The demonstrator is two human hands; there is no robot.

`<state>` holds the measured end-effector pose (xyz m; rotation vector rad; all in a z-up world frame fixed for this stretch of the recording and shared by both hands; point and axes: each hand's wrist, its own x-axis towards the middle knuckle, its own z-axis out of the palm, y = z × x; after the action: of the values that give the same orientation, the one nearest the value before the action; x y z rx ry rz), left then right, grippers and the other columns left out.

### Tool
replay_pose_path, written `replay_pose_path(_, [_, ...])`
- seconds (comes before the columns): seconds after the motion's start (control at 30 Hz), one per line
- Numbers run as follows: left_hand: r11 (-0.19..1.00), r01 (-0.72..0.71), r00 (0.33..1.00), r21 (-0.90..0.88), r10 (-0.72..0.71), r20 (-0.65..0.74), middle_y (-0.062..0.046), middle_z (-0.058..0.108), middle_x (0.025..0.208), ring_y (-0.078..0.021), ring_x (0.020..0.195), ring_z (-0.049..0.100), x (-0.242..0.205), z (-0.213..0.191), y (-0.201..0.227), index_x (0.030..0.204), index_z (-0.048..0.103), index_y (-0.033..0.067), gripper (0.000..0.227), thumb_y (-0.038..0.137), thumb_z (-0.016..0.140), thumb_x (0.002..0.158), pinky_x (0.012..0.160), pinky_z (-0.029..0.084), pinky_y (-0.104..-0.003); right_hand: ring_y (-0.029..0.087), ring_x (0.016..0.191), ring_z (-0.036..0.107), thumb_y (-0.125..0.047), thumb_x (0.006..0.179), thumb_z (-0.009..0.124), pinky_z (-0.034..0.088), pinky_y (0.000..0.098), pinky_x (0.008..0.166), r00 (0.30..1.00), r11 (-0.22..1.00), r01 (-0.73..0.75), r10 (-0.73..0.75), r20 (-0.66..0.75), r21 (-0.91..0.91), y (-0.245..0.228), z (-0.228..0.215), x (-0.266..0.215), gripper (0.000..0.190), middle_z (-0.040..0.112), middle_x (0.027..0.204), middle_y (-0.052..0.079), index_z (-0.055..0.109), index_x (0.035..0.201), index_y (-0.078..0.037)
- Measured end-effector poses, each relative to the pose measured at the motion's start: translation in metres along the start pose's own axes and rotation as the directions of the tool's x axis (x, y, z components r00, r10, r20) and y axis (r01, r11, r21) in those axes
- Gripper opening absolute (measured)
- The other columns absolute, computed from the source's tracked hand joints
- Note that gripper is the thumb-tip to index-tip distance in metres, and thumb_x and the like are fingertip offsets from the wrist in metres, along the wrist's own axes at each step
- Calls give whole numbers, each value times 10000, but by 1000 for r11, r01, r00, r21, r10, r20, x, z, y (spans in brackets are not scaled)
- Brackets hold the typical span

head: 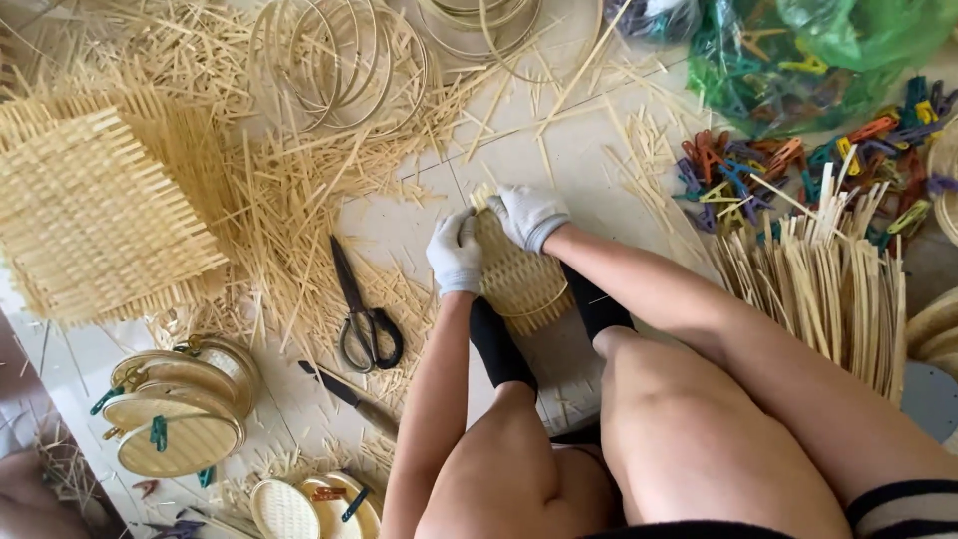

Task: Assembling and weaving bamboo strips onto circular frames to create fans.

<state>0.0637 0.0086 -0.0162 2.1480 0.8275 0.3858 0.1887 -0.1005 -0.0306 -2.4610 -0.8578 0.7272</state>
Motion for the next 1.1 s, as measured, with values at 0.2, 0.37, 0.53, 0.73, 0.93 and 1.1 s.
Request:
replay_pose_path(0.2, [973, 232, 969, -11, -231, 85, -195, 723, 900, -363, 834, 713, 8, 12, 5, 996, 723, 68, 105, 81, 638, 935, 785, 548, -393, 442, 889, 696, -440, 1037, 453, 539, 551, 791, 991, 996, -86, 85, 104, 2, -8, -8, 4, 452, 727, 950, 251, 702, 1061, -63])
replay_pose_path(0.37, [946, 316, 933, 76, -324, 158, -220, 720, 899, -389, 826, 691, 16, 11, 11, 989, 684, 57, 88, 70, 613, 939, 755, 538, -410, 445, 903, 692, -437, 1039, 437, 535, 551, 808, 989, 997, -73, 71, 129, 16, -10, -11, 4, 459, 723, 963, 254, 716, 1044, -73])
replay_pose_path(0.53, [961, 276, 942, 37, -277, 190, -220, 722, 876, -378, 818, 705, 18, 11, -18, 967, 699, 63, 90, 83, 627, 916, 766, 549, -409, 453, 909, 687, -401, 1063, 408, 530, 556, 823, 992, 1000, 5, -8, 127, 21, 3, 10, 10, 447, 719, 979, 250, 738, 1029, -100])
replay_pose_path(0.73, [993, -115, 992, 29, 117, -49, -192, 711, 1040, -380, 937, 672, -22, -21, 4, 1121, 733, 91, 172, 124, 637, 983, 857, 535, -401, 422, 963, 675, -413, 1048, 433, 529, 548, 824, 999, 997, 29, -27, 36, -78, -7, -4, 3, 413, 697, 1093, 218, 715, 1098, -115])
replay_pose_path(0.93, [990, 134, 977, 29, -127, -173, -154, 710, 1022, -291, 899, 669, -54, -13, -31, 1231, 754, 127, 269, 153, 680, 974, 845, 528, -344, 391, 1000, 661, -401, 998, 473, 528, 539, 851, 924, 909, 374, -382, -12, -182, -34, -4, 11, 400, 691, 1159, 159, 696, 1242, -174])
replay_pose_path(1.1, [824, 399, 898, -402, -439, -8, -63, 752, 919, -91, 806, 604, -46, 2, -49, 1163, 767, 69, 247, 75, 653, 944, 766, 504, -270, 382, 991, 693, -525, 1014, 459, 539, 517, 857, 884, 941, 307, -226, 409, -142, -48, -13, 24, 435, 741, 1071, 149, 722, 1169, -215])
